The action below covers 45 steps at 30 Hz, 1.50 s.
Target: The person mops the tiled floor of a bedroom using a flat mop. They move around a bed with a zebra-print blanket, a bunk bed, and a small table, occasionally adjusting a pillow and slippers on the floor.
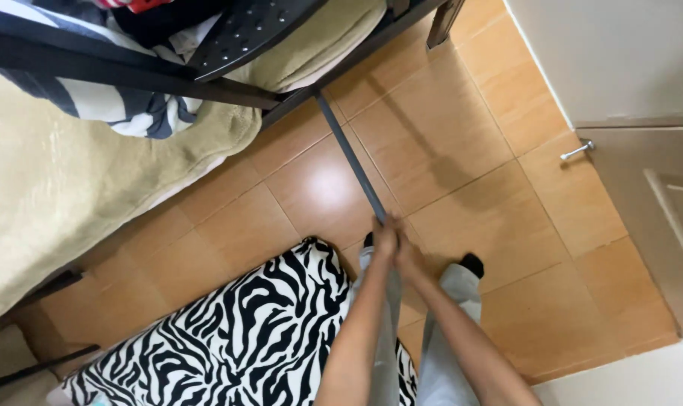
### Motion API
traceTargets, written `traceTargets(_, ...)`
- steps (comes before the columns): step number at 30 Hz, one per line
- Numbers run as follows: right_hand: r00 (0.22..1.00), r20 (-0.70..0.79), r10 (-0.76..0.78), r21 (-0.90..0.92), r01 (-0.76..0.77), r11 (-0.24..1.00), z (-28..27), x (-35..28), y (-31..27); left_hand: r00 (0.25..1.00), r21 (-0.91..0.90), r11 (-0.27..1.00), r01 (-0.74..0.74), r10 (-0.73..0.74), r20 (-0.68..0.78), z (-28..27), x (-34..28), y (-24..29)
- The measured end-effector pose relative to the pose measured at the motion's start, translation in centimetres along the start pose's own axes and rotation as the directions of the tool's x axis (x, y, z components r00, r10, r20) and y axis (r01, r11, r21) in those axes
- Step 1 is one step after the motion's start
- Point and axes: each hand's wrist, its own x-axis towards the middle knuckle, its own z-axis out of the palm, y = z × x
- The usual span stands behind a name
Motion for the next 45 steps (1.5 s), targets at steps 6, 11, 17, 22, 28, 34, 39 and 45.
traceTargets(6,0.999,-0.042,-0.034,0.013,0.035,0.999,-6.7,0.5,-12.0,0.948,0.517,0.84,-0.165,0.279,-0.151,5.4,-7.1,20.8)
traceTargets(11,0.996,-0.078,0.034,-0.059,-0.038,0.998,-8.0,-5.7,-1.8,0.988,0.886,0.46,-0.063,0.156,-0.011,10.2,-14.9,15.1)
traceTargets(17,0.95,-0.069,0.304,-0.263,-0.312,0.913,-3.3,-24.2,27.5,0.932,0.915,0.403,0.018,-0.338,0.131,10.7,-29.9,-10.9)
traceTargets(22,0.936,-0.116,0.333,-0.284,-0.352,0.892,-7.1,-29.7,29.6,0.921,0.885,0.465,0.021,-0.354,0.163,14.0,-36.9,-11.8)
traceTargets(28,0.986,-0.081,0.145,-0.08,-0.152,0.985,-9.8,-17.5,14.7,0.966,0.878,0.422,-0.226,-0.018,0.257,12.2,-25.3,0.2)
traceTargets(34,0.998,-0.066,0.012,0.039,-0.01,0.999,-13.6,-5.8,-9.1,0.894,0.77,0.503,-0.392,0.407,0.189,7.6,-6.9,14.6)
traceTargets(39,0.997,-0.074,0.026,0.071,-0.021,0.997,-14.4,-4.2,-13.9,0.791,0.632,0.516,-0.578,0.544,0.28,3.1,2.7,16.3)
traceTargets(45,0.989,-0.148,-0.004,0.101,0.019,0.995,-11.7,-12.6,3.7,0.916,0.751,0.56,-0.35,0.038,0.399,8.5,-14.1,10.6)
